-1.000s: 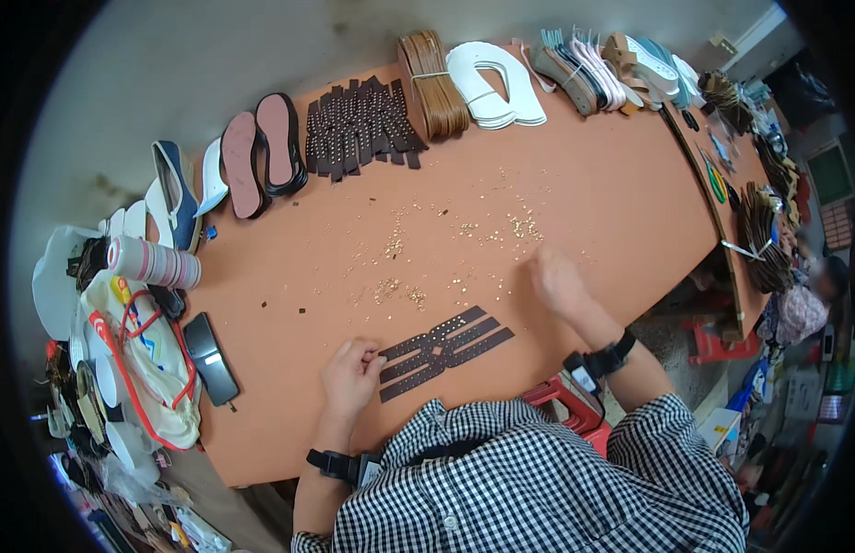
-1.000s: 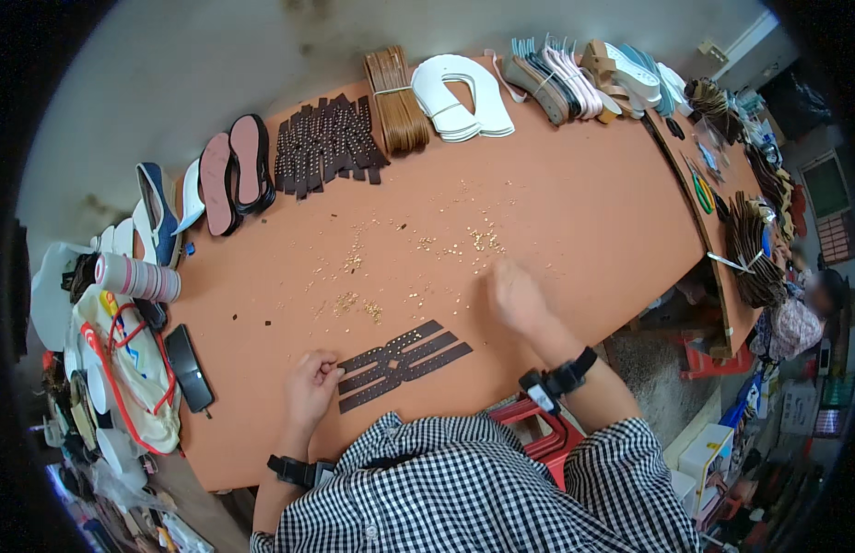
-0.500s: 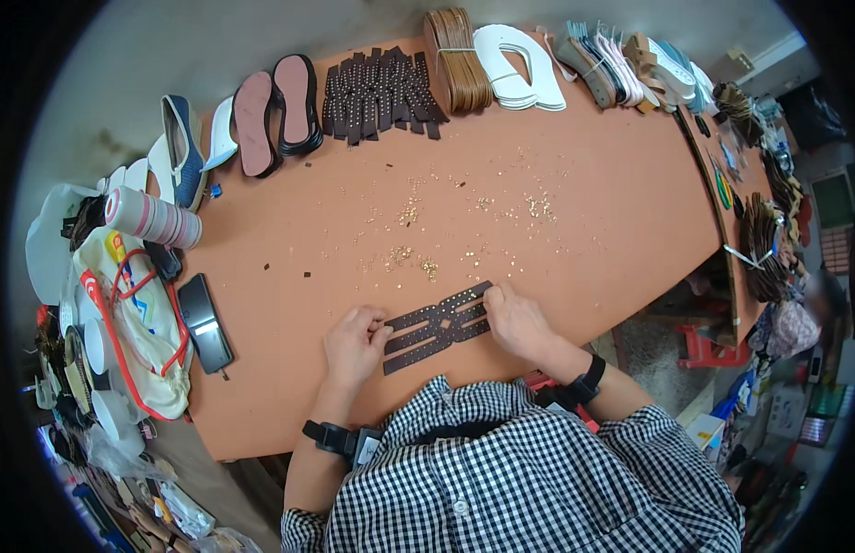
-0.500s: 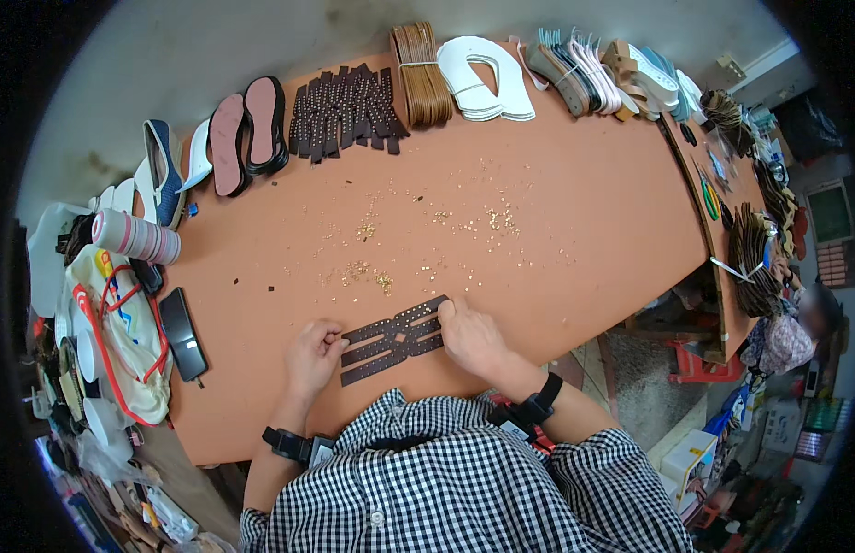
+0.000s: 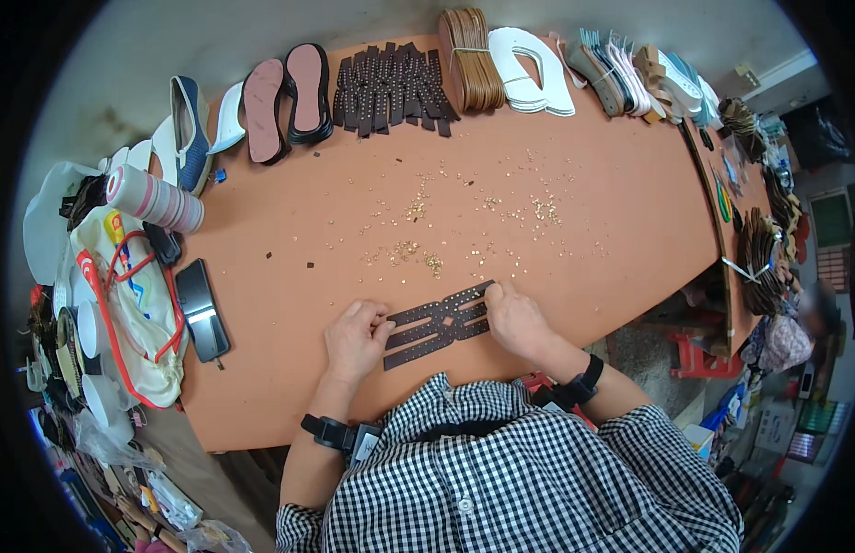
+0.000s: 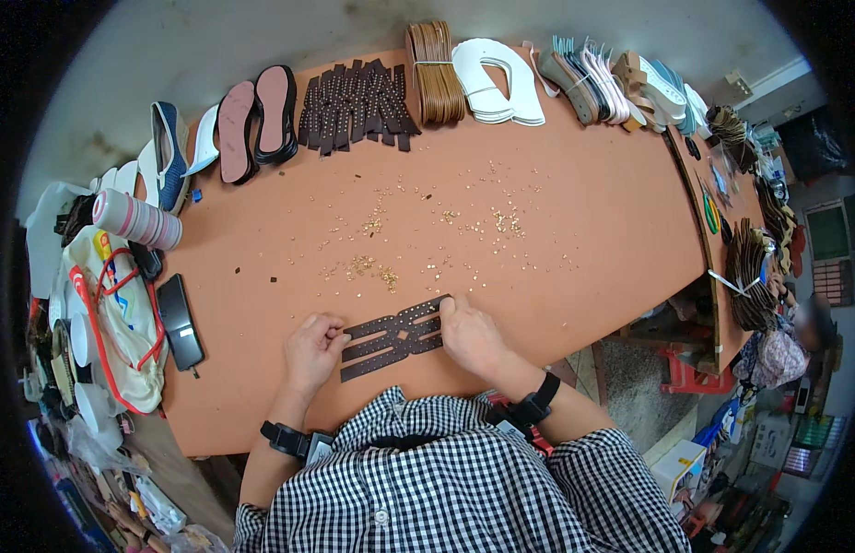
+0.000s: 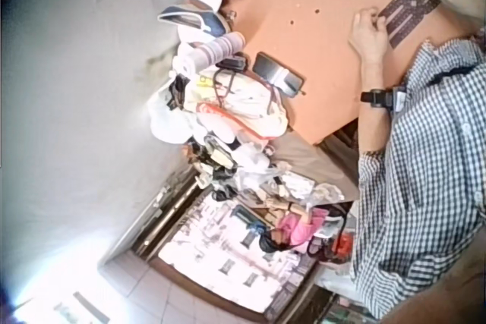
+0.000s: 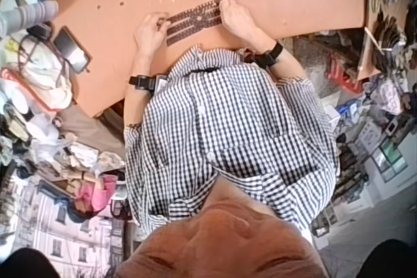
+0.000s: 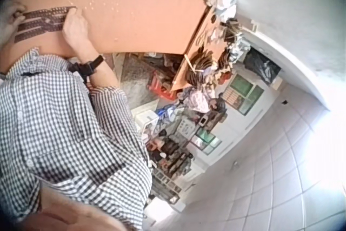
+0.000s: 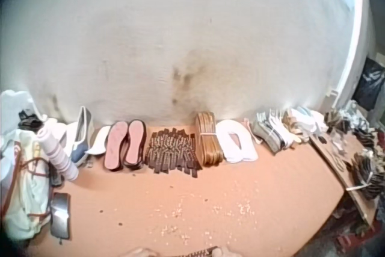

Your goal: Manually applying decorative elements to shoe upper straps.

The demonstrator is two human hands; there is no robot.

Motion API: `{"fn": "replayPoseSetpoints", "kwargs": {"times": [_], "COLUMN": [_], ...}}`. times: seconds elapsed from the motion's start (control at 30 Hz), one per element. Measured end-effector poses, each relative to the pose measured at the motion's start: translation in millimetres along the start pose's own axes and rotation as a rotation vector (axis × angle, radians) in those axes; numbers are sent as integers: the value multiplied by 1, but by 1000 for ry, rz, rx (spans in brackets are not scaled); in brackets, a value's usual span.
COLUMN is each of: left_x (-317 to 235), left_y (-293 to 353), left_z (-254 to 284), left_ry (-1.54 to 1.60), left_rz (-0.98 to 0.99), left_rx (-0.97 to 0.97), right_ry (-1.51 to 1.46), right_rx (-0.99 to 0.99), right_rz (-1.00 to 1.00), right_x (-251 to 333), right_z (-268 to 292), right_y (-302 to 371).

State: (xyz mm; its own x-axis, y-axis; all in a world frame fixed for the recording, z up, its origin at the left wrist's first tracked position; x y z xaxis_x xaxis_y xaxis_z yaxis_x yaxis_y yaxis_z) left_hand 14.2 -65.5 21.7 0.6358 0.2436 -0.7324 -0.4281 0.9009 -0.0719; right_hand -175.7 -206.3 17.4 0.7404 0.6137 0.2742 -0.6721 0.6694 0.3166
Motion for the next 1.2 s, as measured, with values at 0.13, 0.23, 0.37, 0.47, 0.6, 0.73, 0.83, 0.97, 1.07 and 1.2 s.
{"fn": "replayPoseSetpoints", "kwargs": {"times": [0.13,0.23,0.37,0.47,0.6,0.73,0.83,0.97,1.07,1.2], "left_x": [1,0,0,-1,-2,-1,1,-2,7,11], "left_y": [0,0,0,0,0,-1,0,-4,0,4], "left_z": [1,0,0,1,1,0,-1,-2,-5,-6], "left_ry": [10,0,3,-8,4,34,32,55,47,38], "left_rz": [3,23,14,22,11,34,36,-5,0,11], "left_rx": [-3,20,16,30,23,21,23,2,6,25], "right_ry": [-25,-10,-39,-29,-17,9,-45,-201,-169,-174], "right_rx": [-25,13,-2,36,34,35,38,31,168,258], "right_rz": [29,27,69,33,25,41,57,171,209,73], "right_x": [1,3,-5,-4,-2,-3,-5,-8,3,-7], "right_z": [0,3,-3,-3,-2,-2,2,14,16,5], "right_y": [-1,1,3,3,3,2,0,-8,-14,-25]}}
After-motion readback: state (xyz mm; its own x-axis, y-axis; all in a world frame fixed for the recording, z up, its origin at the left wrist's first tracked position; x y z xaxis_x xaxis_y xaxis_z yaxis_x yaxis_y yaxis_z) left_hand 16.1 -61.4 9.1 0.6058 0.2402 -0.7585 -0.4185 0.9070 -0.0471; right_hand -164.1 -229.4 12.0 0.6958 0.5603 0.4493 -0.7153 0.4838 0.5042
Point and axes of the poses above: each hand's wrist, its own y-axis away from the middle knuckle, its own z-axis out of the back of the hand, x = y × z, the point moved 7 cm from there along -y, towards the middle knuckle, and after that the axes turned 7 degrees about -z, right-handed, at the moved point
